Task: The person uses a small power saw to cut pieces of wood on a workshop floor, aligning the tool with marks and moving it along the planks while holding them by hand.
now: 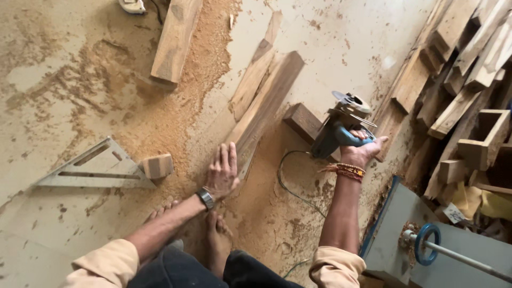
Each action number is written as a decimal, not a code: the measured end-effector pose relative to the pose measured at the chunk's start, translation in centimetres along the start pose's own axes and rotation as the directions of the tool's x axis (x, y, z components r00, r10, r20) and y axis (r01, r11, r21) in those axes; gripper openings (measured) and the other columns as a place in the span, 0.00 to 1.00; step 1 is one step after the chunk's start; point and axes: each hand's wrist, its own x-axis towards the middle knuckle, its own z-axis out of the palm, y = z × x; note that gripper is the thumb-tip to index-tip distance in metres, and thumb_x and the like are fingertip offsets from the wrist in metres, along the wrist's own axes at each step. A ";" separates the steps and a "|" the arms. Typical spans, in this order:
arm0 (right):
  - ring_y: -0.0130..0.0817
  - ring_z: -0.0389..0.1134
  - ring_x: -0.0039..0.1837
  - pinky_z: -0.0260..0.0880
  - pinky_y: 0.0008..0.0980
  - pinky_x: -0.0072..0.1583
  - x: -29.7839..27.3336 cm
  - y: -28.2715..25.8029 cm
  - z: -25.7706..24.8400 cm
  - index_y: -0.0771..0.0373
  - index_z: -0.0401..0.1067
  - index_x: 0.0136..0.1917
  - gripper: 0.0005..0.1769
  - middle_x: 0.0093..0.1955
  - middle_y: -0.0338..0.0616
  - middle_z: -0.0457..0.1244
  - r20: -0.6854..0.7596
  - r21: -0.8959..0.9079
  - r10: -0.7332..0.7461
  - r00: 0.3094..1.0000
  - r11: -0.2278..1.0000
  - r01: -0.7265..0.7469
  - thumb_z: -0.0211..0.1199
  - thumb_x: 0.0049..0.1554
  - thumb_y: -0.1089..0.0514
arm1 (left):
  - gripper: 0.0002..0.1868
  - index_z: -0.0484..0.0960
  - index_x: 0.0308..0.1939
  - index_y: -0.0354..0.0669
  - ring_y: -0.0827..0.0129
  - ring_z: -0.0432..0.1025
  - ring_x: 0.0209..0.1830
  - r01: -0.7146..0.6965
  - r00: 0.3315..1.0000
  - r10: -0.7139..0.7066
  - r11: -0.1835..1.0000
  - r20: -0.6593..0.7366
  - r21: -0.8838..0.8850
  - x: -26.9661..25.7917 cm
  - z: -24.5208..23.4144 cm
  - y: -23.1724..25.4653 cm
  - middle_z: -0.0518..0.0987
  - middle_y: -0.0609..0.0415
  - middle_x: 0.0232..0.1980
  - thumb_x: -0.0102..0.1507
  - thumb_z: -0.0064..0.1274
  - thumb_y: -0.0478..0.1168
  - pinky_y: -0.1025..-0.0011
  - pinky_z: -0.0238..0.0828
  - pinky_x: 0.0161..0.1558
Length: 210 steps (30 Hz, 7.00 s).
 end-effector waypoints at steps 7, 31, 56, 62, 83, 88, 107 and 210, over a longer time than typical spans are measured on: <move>0.35 0.57 0.28 0.66 0.35 0.36 -0.6 -3.1 -7.9 0.57 0.58 0.29 0.40 0.25 0.39 0.55 -0.120 0.110 -0.006 0.993 0.994 0.019 0.47 0.61 0.21 | 0.37 0.59 0.74 0.33 0.46 0.64 0.73 -0.204 0.958 0.266 0.895 -0.109 0.397 -2.1 -1.7 -1.6 0.63 0.33 0.75 0.64 0.55 0.40 0.45 0.71 0.65; 0.35 0.64 0.35 0.72 0.39 0.48 0.2 -5.0 -12.8 0.54 0.60 0.29 0.39 0.28 0.37 0.60 -0.270 0.365 0.078 0.960 0.931 0.027 0.35 0.62 0.22 | 0.39 0.57 0.78 0.42 0.45 0.54 0.79 -0.306 0.952 0.301 0.928 0.056 0.211 -2.7 -2.8 -0.2 0.54 0.33 0.80 0.62 0.50 0.35 0.46 0.67 0.65; 0.34 0.67 0.35 0.76 0.41 0.47 -0.7 -5.0 -11.0 0.55 0.65 0.29 0.18 0.29 0.37 0.63 -0.373 0.363 0.076 0.925 0.929 0.070 0.52 0.60 0.54 | 0.55 0.62 0.71 0.27 0.51 0.80 0.53 0.372 0.919 -0.165 0.668 0.359 -0.645 1.2 -22.3 3.9 0.79 0.30 0.58 0.52 0.66 0.60 0.61 0.78 0.54; 0.36 0.68 0.37 0.77 0.40 0.48 -0.9 -5.2 -10.5 0.55 0.69 0.32 0.13 0.32 0.40 0.66 -0.453 0.345 0.098 0.886 0.936 0.073 0.56 0.59 0.60 | 0.54 0.58 0.70 0.22 0.51 0.82 0.37 0.226 0.964 -0.094 0.776 0.247 -0.588 1.6 -25.0 4.2 0.82 0.30 0.43 0.54 0.64 0.57 0.63 0.82 0.40; 0.35 0.67 0.36 0.74 0.39 0.48 -0.2 -5.4 -12.0 0.57 0.65 0.30 0.26 0.30 0.40 0.63 -0.426 0.414 0.082 0.901 0.903 0.114 0.46 0.64 0.41 | 0.40 0.63 0.60 0.33 0.68 0.74 0.17 -0.193 0.971 0.114 0.893 -0.211 -0.407 4.8 -29.4 7.7 0.76 0.55 0.23 0.61 0.65 0.58 0.71 0.72 0.19; 0.34 0.68 0.37 0.76 0.38 0.47 0.0 -5.3 -12.0 0.55 0.66 0.31 0.22 0.31 0.38 0.64 -0.387 0.462 0.125 0.914 0.884 0.075 0.49 0.66 0.49 | 0.39 0.63 0.60 0.33 0.69 0.75 0.20 -0.248 0.957 0.165 0.893 -0.240 -0.375 4.4 -28.9 7.6 0.77 0.53 0.26 0.61 0.66 0.57 0.72 0.72 0.21; 0.36 0.68 0.39 0.74 0.39 0.49 0.6 -5.6 -12.8 0.54 0.66 0.30 0.14 0.33 0.38 0.65 -0.380 0.377 0.113 0.918 0.925 0.042 0.53 0.57 0.52 | 0.46 0.58 0.73 0.37 0.60 0.78 0.30 0.161 0.936 -0.063 0.951 0.346 -0.263 -4.6 -18.2 -3.6 0.83 0.36 0.44 0.59 0.63 0.53 0.67 0.78 0.32; 0.40 0.67 0.38 0.73 0.44 0.50 2.6 -4.2 -16.5 0.56 0.64 0.33 0.29 0.32 0.40 0.63 -0.341 0.376 0.086 0.936 0.925 0.052 0.41 0.66 0.38 | 0.27 0.65 0.65 0.62 0.66 0.61 0.68 -0.935 0.346 0.902 0.355 0.259 0.011 -2.1 -39.3 3.0 0.71 0.59 0.64 0.65 0.58 0.42 0.42 0.54 0.73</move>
